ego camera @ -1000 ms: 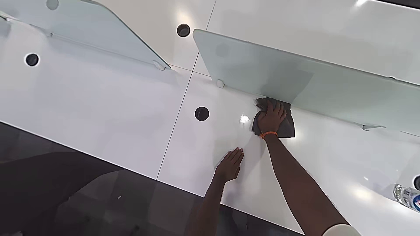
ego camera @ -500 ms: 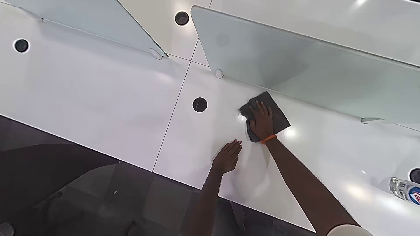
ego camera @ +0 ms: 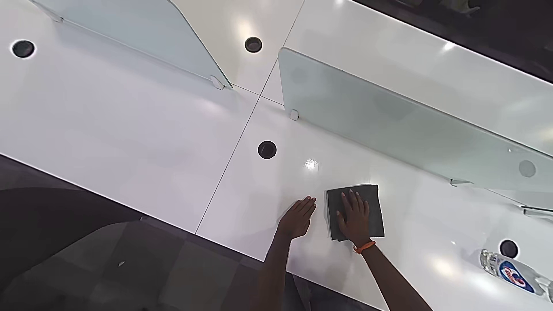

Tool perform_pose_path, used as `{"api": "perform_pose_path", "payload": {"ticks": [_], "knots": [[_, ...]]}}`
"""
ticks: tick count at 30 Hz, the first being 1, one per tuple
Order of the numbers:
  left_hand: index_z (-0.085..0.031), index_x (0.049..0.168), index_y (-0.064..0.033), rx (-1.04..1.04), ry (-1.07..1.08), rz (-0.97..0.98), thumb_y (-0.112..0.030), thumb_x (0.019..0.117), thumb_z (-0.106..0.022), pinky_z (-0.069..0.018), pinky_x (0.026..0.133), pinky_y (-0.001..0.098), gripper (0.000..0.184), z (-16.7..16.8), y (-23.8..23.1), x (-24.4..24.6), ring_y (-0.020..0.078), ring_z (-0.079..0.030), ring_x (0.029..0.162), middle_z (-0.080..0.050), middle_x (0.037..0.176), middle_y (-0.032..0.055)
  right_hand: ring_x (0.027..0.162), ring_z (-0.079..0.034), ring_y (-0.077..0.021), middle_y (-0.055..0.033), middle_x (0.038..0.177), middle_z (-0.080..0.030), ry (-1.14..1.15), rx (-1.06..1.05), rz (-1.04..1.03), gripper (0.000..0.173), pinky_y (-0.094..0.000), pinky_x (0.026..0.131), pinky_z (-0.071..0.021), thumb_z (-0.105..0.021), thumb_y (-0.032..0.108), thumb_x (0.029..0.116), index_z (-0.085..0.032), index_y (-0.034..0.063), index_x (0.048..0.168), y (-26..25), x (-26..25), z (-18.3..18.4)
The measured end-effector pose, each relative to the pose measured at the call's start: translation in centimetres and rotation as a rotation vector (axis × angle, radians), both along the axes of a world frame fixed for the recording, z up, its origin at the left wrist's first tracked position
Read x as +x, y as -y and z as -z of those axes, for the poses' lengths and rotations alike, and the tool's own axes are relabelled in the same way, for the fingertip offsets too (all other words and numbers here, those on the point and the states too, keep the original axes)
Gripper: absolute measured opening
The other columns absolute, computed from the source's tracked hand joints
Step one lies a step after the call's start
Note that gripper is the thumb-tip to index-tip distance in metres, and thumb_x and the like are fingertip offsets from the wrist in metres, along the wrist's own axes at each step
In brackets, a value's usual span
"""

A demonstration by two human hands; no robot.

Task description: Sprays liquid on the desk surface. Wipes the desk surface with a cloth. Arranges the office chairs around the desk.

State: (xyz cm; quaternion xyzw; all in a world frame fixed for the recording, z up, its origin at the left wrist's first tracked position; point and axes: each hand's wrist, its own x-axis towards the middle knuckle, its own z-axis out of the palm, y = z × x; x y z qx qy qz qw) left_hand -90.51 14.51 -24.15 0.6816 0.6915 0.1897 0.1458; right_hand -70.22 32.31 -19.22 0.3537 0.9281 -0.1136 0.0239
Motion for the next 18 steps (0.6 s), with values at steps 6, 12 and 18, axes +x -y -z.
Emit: {"api": "perform_pose_path", "payload": {"ticks": [6, 12, 18], "knots": [[-0.052, 0.147, -0.0081, 0.043, 0.004, -0.018, -0.018, 0.1002, -0.041, -0.0303, 0.121, 0.0414, 0.049, 0.2, 0.2, 0.5, 0.0210, -0.034, 0.152, -0.044, 0.161, 0.0050, 0.157, -0.013, -0.0435, -0.0103, 0.171, -0.022, 0.158, 0.018, -0.007, 0.066, -0.0763, 0.117, -0.0081, -0.026, 0.062, 0.0989, -0.033, 0.0396, 0.160, 0.1, -8.6, 2.0], [-0.053, 0.147, -0.0073, 0.037, -0.014, -0.017, -0.018, 0.0985, -0.044, -0.0313, 0.121, 0.0412, 0.051, 0.0, -0.1, 0.2, 0.0214, -0.036, 0.151, -0.048, 0.157, 0.0058, 0.157, -0.014, -0.0403, -0.0073, 0.171, -0.021, 0.128, 0.045, -0.006, 0.064, -0.0755, 0.117, -0.0078, -0.026, 0.061, 0.0987, -0.033, 0.0415, 0.160, -3.5, -16.4, 2.4], [-0.051, 0.148, -0.0075, 0.019, 0.024, -0.013, -0.019, 0.0997, -0.043, -0.0305, 0.122, 0.0408, 0.051, -0.2, 0.0, 0.2, 0.0216, -0.034, 0.152, -0.044, 0.160, 0.0067, 0.159, -0.008, -0.0354, -0.0032, 0.172, -0.017, 0.079, 0.041, 0.119, 0.067, -0.0746, 0.118, -0.0070, -0.028, 0.062, 0.0981, -0.027, 0.0414, 0.161, -6.7, -22.3, 2.8]]}}
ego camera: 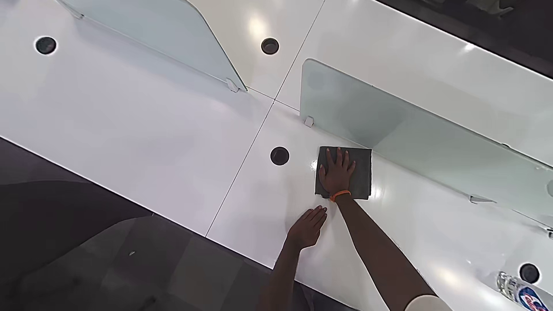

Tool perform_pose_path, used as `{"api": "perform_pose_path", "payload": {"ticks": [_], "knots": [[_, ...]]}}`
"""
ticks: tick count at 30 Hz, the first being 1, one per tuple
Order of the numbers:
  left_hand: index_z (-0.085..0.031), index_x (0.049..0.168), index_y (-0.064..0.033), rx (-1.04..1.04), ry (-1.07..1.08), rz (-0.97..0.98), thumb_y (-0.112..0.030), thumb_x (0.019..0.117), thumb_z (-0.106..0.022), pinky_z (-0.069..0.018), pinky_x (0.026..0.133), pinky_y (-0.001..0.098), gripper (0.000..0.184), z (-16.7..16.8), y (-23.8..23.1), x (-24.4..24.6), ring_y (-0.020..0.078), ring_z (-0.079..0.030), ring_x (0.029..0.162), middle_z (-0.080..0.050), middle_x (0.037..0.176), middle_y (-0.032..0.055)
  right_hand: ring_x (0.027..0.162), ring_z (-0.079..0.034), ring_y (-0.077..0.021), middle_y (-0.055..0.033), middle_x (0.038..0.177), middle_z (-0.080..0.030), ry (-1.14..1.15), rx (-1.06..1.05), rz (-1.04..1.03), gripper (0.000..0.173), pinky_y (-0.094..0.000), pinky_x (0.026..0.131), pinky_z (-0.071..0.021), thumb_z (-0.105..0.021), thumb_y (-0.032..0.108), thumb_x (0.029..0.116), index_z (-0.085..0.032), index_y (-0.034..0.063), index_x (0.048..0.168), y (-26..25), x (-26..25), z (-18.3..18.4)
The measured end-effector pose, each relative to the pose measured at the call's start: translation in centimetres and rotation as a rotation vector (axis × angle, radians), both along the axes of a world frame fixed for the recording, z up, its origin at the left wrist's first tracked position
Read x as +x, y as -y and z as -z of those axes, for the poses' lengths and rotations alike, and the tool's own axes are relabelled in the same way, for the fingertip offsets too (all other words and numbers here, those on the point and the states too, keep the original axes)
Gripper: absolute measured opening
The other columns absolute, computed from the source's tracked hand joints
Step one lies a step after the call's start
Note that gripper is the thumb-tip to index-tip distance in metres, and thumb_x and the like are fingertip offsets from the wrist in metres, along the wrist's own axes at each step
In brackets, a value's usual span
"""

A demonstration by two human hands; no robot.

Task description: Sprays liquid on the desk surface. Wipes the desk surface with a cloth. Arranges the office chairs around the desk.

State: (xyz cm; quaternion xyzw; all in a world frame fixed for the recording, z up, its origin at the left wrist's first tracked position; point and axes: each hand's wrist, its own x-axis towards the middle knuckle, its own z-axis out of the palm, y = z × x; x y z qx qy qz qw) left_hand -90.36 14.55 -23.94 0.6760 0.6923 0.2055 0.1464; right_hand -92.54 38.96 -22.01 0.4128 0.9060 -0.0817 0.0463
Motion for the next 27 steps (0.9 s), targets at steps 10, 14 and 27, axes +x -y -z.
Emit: {"api": "perform_pose_path", "payload": {"ticks": [10, 14, 27], "knots": [[-0.052, 0.148, -0.0076, -0.007, -0.018, 0.009, -0.019, 0.0997, -0.043, -0.0289, 0.123, 0.0406, 0.050, -0.1, 0.0, -0.1, 0.0219, -0.033, 0.152, -0.044, 0.160, 0.0065, 0.158, -0.002, -0.0426, -0.0110, 0.173, -0.005, -0.107, -0.021, 0.121, 0.067, -0.0827, 0.111, -0.0118, -0.028, 0.059, 0.1031, -0.018, 0.0333, 0.165, -1.2, -3.6, -0.4], [-0.052, 0.147, -0.0071, 0.007, -0.019, 0.011, -0.019, 0.0997, -0.043, -0.0291, 0.122, 0.0408, 0.050, 0.2, 0.1, -0.1, 0.0226, -0.034, 0.152, -0.044, 0.160, 0.0063, 0.157, -0.001, -0.0446, -0.0130, 0.173, -0.008, -0.206, -0.086, 0.161, 0.066, -0.0834, 0.110, -0.0088, -0.032, 0.050, 0.1045, -0.017, 0.0301, 0.165, -0.9, -3.7, -1.5], [-0.051, 0.148, -0.0081, -0.006, -0.008, 0.013, -0.019, 0.1005, -0.041, -0.0285, 0.123, 0.0416, 0.050, 0.3, 0.2, -0.1, 0.0223, -0.032, 0.153, -0.043, 0.161, 0.0062, 0.159, -0.003, -0.0388, -0.0028, 0.173, -0.012, -0.124, -0.060, -0.037, 0.070, -0.0841, 0.111, -0.0038, -0.028, 0.065, 0.1015, -0.025, 0.0327, 0.164, -3.3, -0.5, -0.8]]}}
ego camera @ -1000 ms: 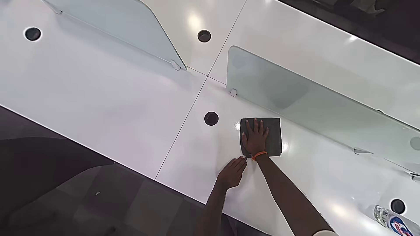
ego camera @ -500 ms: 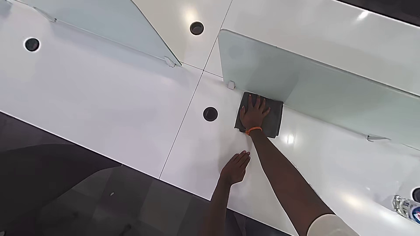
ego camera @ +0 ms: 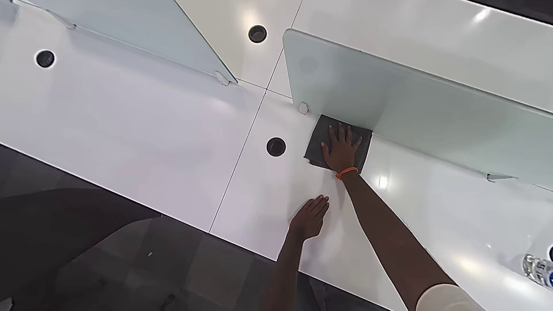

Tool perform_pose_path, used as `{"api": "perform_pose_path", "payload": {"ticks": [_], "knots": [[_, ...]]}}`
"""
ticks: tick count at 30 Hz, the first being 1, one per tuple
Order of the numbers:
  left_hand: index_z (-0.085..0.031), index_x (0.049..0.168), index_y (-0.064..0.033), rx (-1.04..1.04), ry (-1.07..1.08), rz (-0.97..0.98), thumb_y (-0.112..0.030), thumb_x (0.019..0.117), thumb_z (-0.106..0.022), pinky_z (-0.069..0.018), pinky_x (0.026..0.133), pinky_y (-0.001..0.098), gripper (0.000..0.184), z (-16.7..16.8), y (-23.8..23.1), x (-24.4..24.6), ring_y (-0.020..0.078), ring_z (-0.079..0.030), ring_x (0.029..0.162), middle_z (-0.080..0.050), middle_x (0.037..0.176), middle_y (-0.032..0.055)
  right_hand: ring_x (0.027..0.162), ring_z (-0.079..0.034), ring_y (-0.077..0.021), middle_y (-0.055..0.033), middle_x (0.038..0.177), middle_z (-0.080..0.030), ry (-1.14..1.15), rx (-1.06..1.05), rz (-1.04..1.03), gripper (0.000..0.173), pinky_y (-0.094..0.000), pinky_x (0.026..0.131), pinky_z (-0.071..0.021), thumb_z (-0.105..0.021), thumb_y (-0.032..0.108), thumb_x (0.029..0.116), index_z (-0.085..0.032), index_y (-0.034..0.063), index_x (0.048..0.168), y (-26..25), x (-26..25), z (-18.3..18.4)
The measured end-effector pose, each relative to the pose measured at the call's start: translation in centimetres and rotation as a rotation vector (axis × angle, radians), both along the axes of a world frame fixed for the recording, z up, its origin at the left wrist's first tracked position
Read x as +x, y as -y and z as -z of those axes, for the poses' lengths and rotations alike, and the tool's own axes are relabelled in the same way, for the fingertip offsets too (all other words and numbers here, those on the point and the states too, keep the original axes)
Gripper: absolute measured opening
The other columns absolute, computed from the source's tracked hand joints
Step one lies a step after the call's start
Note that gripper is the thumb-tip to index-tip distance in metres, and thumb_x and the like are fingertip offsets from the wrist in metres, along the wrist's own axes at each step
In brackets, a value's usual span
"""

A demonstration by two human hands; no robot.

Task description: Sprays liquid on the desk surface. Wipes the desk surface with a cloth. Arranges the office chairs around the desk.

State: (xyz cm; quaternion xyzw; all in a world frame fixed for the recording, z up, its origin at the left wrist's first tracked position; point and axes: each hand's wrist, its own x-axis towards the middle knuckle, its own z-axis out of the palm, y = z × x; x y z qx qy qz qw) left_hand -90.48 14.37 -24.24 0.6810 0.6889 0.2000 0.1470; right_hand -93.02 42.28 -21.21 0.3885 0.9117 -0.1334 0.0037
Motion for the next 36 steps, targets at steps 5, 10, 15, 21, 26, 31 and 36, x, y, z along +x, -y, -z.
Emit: {"api": "perform_pose_path", "payload": {"ticks": [5, 10, 15, 21, 26, 31, 36], "knots": [[-0.050, 0.149, -0.0085, -0.021, -0.011, 0.006, -0.021, 0.1000, -0.042, -0.0282, 0.123, 0.0409, 0.051, 0.0, -0.1, -0.2, 0.0220, -0.032, 0.153, -0.042, 0.162, 0.0053, 0.157, -0.010, -0.0430, -0.0094, 0.170, -0.022, 0.043, 0.029, 0.101, 0.071, -0.0847, 0.110, -0.0047, -0.024, 0.071, 0.0982, -0.025, 0.0400, 0.162, -0.4, -3.5, 0.8], [-0.049, 0.150, -0.0093, -0.052, -0.046, 0.010, -0.022, 0.0987, -0.042, -0.0285, 0.123, 0.0416, 0.053, -0.1, -0.1, -0.2, 0.0220, -0.031, 0.153, -0.041, 0.162, 0.0050, 0.157, -0.013, -0.0387, -0.0062, 0.171, -0.022, 0.022, -0.014, 0.007, 0.073, -0.0812, 0.113, -0.0058, -0.027, 0.073, 0.0965, -0.027, 0.0404, 0.162, -1.5, -1.7, 0.5], [-0.050, 0.149, -0.0106, -0.057, -0.052, -0.004, -0.021, 0.0994, -0.038, -0.0294, 0.122, 0.0417, 0.052, -0.3, 0.0, -0.2, 0.0219, -0.033, 0.152, -0.043, 0.161, 0.0050, 0.157, -0.019, -0.0292, 0.0018, 0.170, -0.025, -0.016, -0.026, -0.091, 0.071, -0.0726, 0.117, -0.0143, -0.029, 0.072, 0.0959, -0.033, 0.0409, 0.159, -4.8, 4.8, 0.4], [-0.050, 0.149, -0.0125, -0.025, -0.069, -0.021, -0.022, 0.0995, -0.037, -0.0294, 0.123, 0.0420, 0.052, 0.0, 0.0, -0.2, 0.0211, -0.033, 0.152, -0.042, 0.161, 0.0037, 0.154, -0.029, -0.0302, -0.0010, 0.166, -0.035, 0.083, -0.019, 0.055, 0.072, -0.0716, 0.116, -0.0203, -0.028, 0.073, 0.0955, -0.035, 0.0381, 0.159, -8.8, 14.7, -1.2], [-0.049, 0.150, -0.0127, -0.033, -0.064, -0.014, -0.022, 0.1004, -0.036, -0.0276, 0.123, 0.0418, 0.052, 0.2, 0.2, -0.2, 0.0205, -0.031, 0.153, -0.041, 0.163, 0.0030, 0.151, -0.033, -0.0362, -0.0085, 0.163, -0.038, 0.113, 0.079, 0.239, 0.073, -0.0700, 0.112, -0.0281, -0.033, 0.069, 0.0965, -0.041, 0.0286, 0.157, -11.0, 24.9, -1.6], [-0.051, 0.149, -0.0119, -0.017, -0.071, -0.019, -0.021, 0.1000, -0.036, -0.0285, 0.123, 0.0414, 0.052, 0.1, 0.0, -0.3, 0.0210, -0.032, 0.153, -0.042, 0.162, 0.0036, 0.144, -0.036, -0.0486, -0.0167, 0.164, -0.032, 0.226, 0.067, 0.496, 0.075, -0.0776, 0.095, -0.0376, -0.036, 0.068, 0.0966, -0.037, 0.0254, 0.159, -12.0, 32.2, -3.3], [-0.050, 0.149, -0.0118, -0.041, -0.093, -0.020, -0.022, 0.0999, -0.036, -0.0286, 0.123, 0.0412, 0.052, -0.1, -0.1, -0.1, 0.0208, -0.032, 0.153, -0.041, 0.162, 0.0035, 0.126, -0.053, -0.0538, -0.0370, 0.146, -0.043, 0.408, -0.006, 0.715, 0.093, -0.0677, 0.093, -0.0482, -0.038, 0.073, 0.0935, -0.042, -0.0004, 0.151, -10.1, 32.1, -5.6]]}}
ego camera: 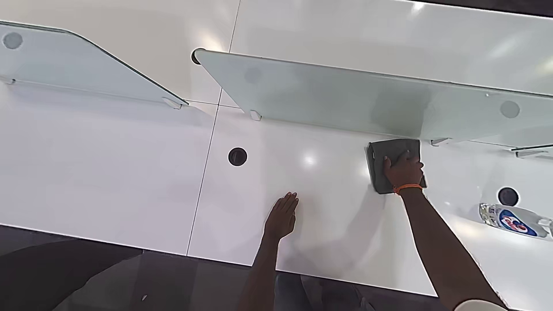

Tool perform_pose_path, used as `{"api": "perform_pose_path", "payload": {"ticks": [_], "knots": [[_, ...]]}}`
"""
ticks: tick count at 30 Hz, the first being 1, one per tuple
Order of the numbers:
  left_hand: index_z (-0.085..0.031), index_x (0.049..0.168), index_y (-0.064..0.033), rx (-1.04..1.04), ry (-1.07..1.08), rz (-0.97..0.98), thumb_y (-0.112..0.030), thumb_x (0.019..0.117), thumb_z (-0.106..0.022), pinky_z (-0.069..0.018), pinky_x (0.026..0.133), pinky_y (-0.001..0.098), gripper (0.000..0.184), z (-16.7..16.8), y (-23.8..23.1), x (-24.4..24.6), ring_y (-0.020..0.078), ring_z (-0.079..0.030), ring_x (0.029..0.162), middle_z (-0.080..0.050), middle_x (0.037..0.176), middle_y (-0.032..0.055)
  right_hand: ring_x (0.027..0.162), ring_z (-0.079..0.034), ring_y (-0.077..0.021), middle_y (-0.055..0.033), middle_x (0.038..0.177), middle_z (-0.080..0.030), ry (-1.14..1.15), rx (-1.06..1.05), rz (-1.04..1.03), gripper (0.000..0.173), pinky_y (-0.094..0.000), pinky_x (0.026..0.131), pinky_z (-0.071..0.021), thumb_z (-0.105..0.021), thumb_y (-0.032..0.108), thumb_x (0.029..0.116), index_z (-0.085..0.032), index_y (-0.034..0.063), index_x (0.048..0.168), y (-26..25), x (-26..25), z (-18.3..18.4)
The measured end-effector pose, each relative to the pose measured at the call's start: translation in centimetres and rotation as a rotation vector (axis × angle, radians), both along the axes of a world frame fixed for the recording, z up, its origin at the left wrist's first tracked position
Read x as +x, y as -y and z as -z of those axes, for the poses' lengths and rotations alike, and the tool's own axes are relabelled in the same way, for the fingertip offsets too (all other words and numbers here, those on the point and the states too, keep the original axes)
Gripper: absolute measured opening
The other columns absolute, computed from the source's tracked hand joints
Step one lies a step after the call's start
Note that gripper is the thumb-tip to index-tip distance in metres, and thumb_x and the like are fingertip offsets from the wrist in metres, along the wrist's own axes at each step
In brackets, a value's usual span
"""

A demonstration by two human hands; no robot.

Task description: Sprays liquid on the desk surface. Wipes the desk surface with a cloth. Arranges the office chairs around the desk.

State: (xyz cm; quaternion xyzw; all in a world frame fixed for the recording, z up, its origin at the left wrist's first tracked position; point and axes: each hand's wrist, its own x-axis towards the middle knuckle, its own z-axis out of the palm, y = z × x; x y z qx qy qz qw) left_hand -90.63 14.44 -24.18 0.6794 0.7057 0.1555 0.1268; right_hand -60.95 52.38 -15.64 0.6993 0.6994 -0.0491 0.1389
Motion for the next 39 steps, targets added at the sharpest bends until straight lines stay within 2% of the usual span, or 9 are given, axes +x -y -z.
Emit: {"api": "perform_pose_path", "payload": {"ticks": [3, 5, 8, 11, 14, 16, 21, 29, 39], "knots": [[-0.051, 0.149, -0.0117, -0.004, 0.003, -0.002, -0.021, 0.0996, -0.036, -0.0289, 0.123, 0.0417, 0.052, 0.0, 0.0, 0.0, 0.0210, -0.032, 0.153, -0.042, 0.161, 0.0034, 0.109, -0.067, -0.0442, -0.0300, 0.115, -0.067, -0.032, -0.160, 0.100, 0.086, -0.0621, 0.086, -0.0525, -0.030, 0.072, 0.0991, -0.068, -0.0047, 0.106, 1.6, -1.8, -4.2], [-0.051, 0.149, -0.0114, -0.015, 0.009, 0.000, -0.021, 0.0997, -0.037, -0.0284, 0.123, 0.0418, 0.052, 0.0, 0.1, 0.0, 0.0212, -0.032, 0.153, -0.042, 0.162, 0.0036, 0.101, -0.070, -0.0422, -0.0253, 0.101, -0.071, -0.069, -0.180, 0.094, 0.078, -0.0631, 0.080, -0.0518, -0.029, 0.068, 0.1014, -0.069, 0.0003, 0.098, 2.4, -1.6, -6.1], [-0.051, 0.149, -0.0118, -0.005, 0.006, -0.001, -0.021, 0.0997, -0.037, -0.0285, 0.123, 0.0419, 0.052, 0.1, 0.0, 0.0, 0.0210, -0.031, 0.153, -0.042, 0.162, 0.0031, 0.100, -0.069, -0.0435, -0.0230, 0.102, -0.072, -0.168, 0.015, -0.070, 0.052, -0.0637, 0.079, -0.0529, -0.046, 0.049, 0.1027, -0.070, 0.0035, 0.110, 3.4, -0.5, -5.4], [-0.051, 0.148, -0.0116, 0.018, 0.013, -0.005, -0.021, 0.1001, -0.037, -0.0298, 0.122, 0.0420, 0.051, 0.2, 0.0, 0.1, 0.0211, -0.033, 0.152, -0.043, 0.161, 0.0039, 0.118, -0.060, -0.0437, -0.0221, 0.123, -0.065, -0.323, 0.146, -0.369, 0.044, -0.0647, 0.095, -0.0468, -0.051, 0.043, 0.1007, -0.070, 0.0072, 0.121, 3.1, 0.6, -2.0], [-0.052, 0.148, -0.0114, 0.040, 0.019, -0.008, -0.021, 0.1003, -0.037, -0.0308, 0.122, 0.0420, 0.051, 0.1, -0.1, 0.0, 0.0217, -0.035, 0.151, -0.045, 0.160, 0.0048, 0.152, -0.031, -0.0330, -0.0092, 0.161, -0.042, -0.325, 0.118, -0.635, 0.061, -0.0624, 0.120, -0.0222, -0.041, 0.059, 0.0976, -0.056, 0.0258, 0.147, 1.3, 1.0, 2.4], [-0.052, 0.148, -0.0117, 0.033, 0.030, -0.010, -0.020, 0.1002, -0.038, -0.0294, 0.123, 0.0415, 0.050, 0.0, 0.0, 0.1, 0.0214, -0.034, 0.152, -0.044, 0.161, 0.0042, 0.158, -0.016, -0.0315, -0.0067, 0.169, -0.027, -0.292, 0.078, -0.707, 0.068, -0.0648, 0.123, -0.0107, -0.034, 0.064, 0.0972, -0.044, 0.0301, 0.156, 0.2, 0.8, 4.7], [-0.051, 0.149, -0.0098, 0.011, 0.025, 0.003, -0.020, 0.0994, -0.039, -0.0298, 0.122, 0.0424, 0.052, -0.2, -0.1, 0.2, 0.0226, -0.034, 0.152, -0.043, 0.161, 0.0054, 0.159, -0.012, -0.0328, -0.0070, 0.171, -0.020, -0.286, 0.123, -0.510, 0.071, -0.0686, 0.122, -0.0074, -0.028, 0.063, 0.0994, -0.035, 0.0290, 0.161, 1.5, -2.6, 5.7], [-0.050, 0.149, -0.0085, 0.003, 0.051, 0.017, -0.020, 0.0998, -0.042, -0.0291, 0.122, 0.0423, 0.051, -0.2, -0.1, 0.2, 0.0232, -0.032, 0.153, -0.041, 0.162, 0.0063, 0.156, -0.011, -0.0460, -0.0223, 0.170, -0.014, -0.181, 0.205, 0.050, 0.095, -0.0766, 0.116, -0.0088, -0.027, 0.078, 0.0926, -0.021, 0.0164, 0.165, 5.5, -17.0, 6.2], [-0.051, 0.148, -0.0080, 0.028, 0.110, 0.008, -0.019, 0.0995, -0.045, -0.0304, 0.122, 0.0407, 0.050, -0.4, -0.3, 0.2, 0.0223, -0.033, 0.152, -0.042, 0.161, 0.0063, 0.156, -0.009, -0.0481, -0.0231, 0.170, -0.010, -0.184, 0.161, -0.064, 0.093, -0.0800, 0.113, -0.0086, -0.024, 0.078, 0.0948, -0.020, 0.0170, 0.165, 9.2, -32.5, 6.8]]}}
